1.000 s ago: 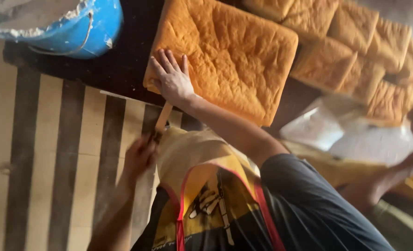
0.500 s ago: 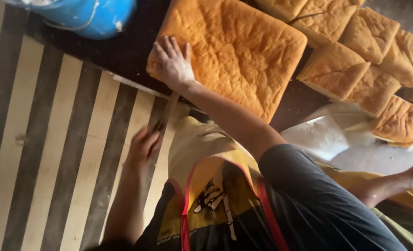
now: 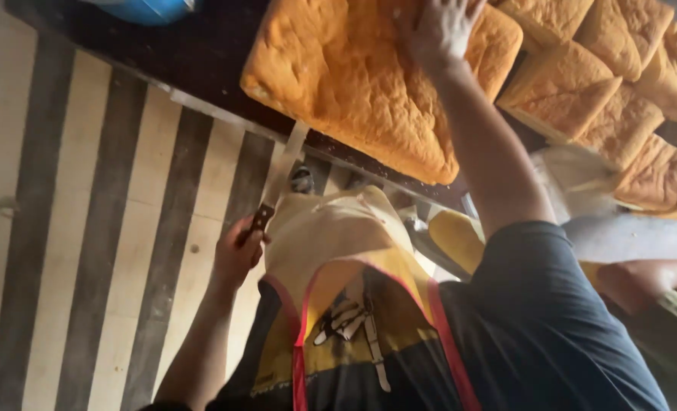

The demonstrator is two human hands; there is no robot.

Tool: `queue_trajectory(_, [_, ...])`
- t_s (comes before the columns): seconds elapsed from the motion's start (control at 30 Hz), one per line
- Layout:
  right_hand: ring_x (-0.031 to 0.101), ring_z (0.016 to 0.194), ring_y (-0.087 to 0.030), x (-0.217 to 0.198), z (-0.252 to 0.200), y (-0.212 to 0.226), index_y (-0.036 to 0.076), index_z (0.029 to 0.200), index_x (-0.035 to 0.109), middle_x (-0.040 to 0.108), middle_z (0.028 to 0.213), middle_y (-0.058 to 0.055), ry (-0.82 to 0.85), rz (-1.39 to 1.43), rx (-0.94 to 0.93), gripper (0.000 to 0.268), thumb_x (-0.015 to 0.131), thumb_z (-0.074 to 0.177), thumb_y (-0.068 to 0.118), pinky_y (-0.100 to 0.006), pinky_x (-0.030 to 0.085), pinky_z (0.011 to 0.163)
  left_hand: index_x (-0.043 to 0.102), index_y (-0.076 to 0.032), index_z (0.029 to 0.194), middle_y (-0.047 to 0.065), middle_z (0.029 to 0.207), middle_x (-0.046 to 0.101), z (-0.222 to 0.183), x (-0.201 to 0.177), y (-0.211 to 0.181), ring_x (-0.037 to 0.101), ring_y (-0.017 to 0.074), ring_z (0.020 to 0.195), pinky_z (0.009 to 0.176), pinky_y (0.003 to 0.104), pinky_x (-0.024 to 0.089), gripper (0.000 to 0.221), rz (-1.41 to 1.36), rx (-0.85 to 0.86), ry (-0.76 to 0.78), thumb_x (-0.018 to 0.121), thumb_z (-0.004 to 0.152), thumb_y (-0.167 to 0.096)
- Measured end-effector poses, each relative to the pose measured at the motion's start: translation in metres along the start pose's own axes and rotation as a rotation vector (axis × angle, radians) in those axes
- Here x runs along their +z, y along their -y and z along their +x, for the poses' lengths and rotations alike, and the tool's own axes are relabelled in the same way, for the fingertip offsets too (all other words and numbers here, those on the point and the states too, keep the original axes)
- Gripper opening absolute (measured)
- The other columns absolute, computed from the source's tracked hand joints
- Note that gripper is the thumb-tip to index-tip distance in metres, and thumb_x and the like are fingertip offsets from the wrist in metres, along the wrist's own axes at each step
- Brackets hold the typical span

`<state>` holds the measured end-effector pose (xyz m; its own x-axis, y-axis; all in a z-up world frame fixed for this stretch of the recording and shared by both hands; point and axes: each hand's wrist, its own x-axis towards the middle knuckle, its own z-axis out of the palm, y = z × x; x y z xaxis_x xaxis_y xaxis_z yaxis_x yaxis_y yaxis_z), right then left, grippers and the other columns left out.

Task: Cutting a large loaf of bread and spreading a white cream filling across the surface.

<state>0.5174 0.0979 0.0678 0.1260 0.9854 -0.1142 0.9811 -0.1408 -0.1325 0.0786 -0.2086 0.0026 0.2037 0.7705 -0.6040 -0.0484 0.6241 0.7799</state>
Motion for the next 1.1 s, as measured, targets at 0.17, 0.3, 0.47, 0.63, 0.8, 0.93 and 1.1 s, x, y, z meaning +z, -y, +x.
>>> queue_trajectory(0.17, [0.028, 0.151, -0.041, 0.006, 0.004, -0.015, 0.007, 0.159, 0.034, 0.039, 0.158, -0.022, -0.093, 0.005, -0.063, 0.083, 0.064, 0.101, 0.059, -0.065, 0.003, 0.123, 0.056, -0.006, 0.136, 0.004, 0.085, 0.068, 0.103, 0.070, -0.069, 0.050, 0.0038, 0.055, 0.044, 0.021, 0.036, 0.034, -0.060, 0.194, 0.116, 0.061, 0.105, -0.017])
queue_trajectory(0.3, [0.026, 0.148, -0.044, 0.013, 0.008, -0.016, 0.004, 0.158, 0.032, 0.038, 0.158, -0.025, -0.136, -0.022, -0.108, 0.087, 0.065, 0.100, 0.059, -0.067, 0.001, 0.119, 0.055, -0.007, 0.135, 0.002, 0.081, 0.067, 0.150, 0.093, -0.103, 0.049, 0.0030, 0.052, 0.040, 0.021, 0.033, 0.036, -0.128, 0.122, 0.166, 0.062, 0.101, -0.017])
queue_trajectory(0.47, [0.025, 0.150, -0.043, 0.020, 0.007, -0.017, 0.003, 0.160, 0.030, 0.036, 0.159, -0.025, -0.143, -0.009, -0.091, 0.088, 0.061, 0.102, 0.061, -0.068, 0.000, 0.120, 0.059, -0.007, 0.131, 0.001, 0.076, 0.066, 0.027, 0.056, -0.055, 0.045, 0.0028, 0.047, 0.041, 0.021, 0.032, 0.030, 0.040, 0.068, 0.064, 0.058, 0.102, -0.017])
queue_trajectory(0.63, [0.024, 0.151, -0.043, 0.017, 0.002, -0.014, 0.002, 0.160, 0.029, 0.034, 0.160, -0.026, -0.115, -0.015, -0.076, 0.091, 0.057, 0.102, 0.067, -0.069, 0.000, 0.120, 0.061, -0.009, 0.130, 0.004, 0.075, 0.066, 0.043, 0.077, -0.048, 0.043, 0.0024, 0.045, 0.040, 0.020, 0.030, 0.032, -0.056, -0.025, -0.056, 0.059, 0.098, -0.012])
queue_trajectory(0.8, [0.020, 0.152, -0.043, 0.014, 0.009, -0.010, 0.000, 0.161, 0.026, 0.029, 0.163, -0.027, -0.105, -0.039, -0.080, 0.098, 0.056, 0.100, 0.070, -0.069, 0.000, 0.120, 0.056, -0.008, 0.132, 0.004, 0.078, 0.067, 0.151, 0.114, -0.105, 0.046, 0.0045, 0.046, 0.038, 0.021, 0.031, 0.034, -0.140, 0.079, 0.103, 0.062, 0.098, -0.014])
queue_trajectory(0.93, [0.019, 0.153, -0.042, 0.022, 0.006, -0.014, 0.000, 0.161, 0.025, 0.029, 0.163, -0.026, -0.085, -0.037, -0.073, 0.098, 0.056, 0.100, 0.071, -0.070, 0.000, 0.120, 0.057, -0.008, 0.133, 0.003, 0.079, 0.065, 0.087, 0.093, -0.063, 0.052, 0.0038, 0.051, 0.041, 0.021, 0.034, 0.032, -0.096, -0.017, 0.073, 0.062, 0.102, -0.015])
queue_trajectory(1.1, [0.022, 0.151, -0.044, 0.026, 0.003, -0.020, 0.000, 0.162, 0.025, 0.033, 0.161, -0.026, -0.142, -0.029, -0.125, 0.097, 0.058, 0.101, 0.068, -0.073, 0.001, 0.119, 0.061, -0.011, 0.138, 0.001, 0.078, 0.067, 0.027, 0.078, -0.032, 0.045, 0.0022, 0.047, 0.042, 0.020, 0.033, 0.040, -0.041, -0.012, -0.018, 0.059, 0.099, -0.015])
